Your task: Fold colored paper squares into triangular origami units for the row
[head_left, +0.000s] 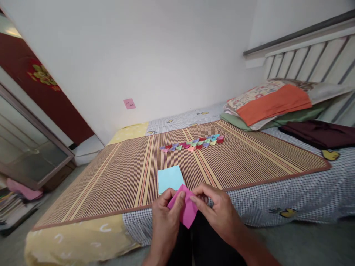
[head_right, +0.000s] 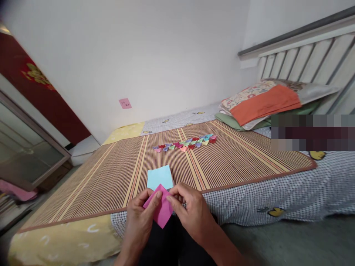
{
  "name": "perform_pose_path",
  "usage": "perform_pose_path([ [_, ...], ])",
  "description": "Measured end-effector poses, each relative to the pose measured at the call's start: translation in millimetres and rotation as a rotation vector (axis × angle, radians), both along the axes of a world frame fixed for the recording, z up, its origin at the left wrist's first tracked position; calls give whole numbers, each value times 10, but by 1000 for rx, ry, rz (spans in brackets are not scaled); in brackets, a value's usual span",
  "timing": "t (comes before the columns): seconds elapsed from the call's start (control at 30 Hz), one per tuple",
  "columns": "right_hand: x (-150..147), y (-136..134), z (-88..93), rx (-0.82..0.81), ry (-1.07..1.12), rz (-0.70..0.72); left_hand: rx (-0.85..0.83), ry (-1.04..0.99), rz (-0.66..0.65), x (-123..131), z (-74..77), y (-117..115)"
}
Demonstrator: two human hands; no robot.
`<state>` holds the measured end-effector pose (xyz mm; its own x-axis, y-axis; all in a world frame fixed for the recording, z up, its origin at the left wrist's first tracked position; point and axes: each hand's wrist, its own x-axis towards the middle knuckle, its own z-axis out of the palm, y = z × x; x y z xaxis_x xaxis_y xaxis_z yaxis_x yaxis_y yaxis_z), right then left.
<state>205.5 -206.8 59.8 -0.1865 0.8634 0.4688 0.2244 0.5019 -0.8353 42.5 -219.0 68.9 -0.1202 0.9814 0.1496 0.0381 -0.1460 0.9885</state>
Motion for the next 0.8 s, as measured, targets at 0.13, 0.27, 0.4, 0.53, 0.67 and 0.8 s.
perform_pose_path([
  [0.13, -24, -4, -51, 36, 35, -115, -84, -163, -57, 41, -49, 8],
  [0.27, -4, 16, -39, -72, 112, -82, -88, -249, -91, 42, -80, 11],
  [0.4, -7, 64, -37, -205, 229, 65, -32, -150, -107, -8, -44, -2],
  [0.53, -32, 96, -12, -246, 303, 123, -21, -29, -158, -26, -11, -14],
  [0.67, -66, 56, 15, 2, 157, -36, -22, -32, -94, -10, -40, -29],
  [0.8, -62, 22, 0, 67, 97, -79, 73, 111, 18, -25, -63, -70],
])
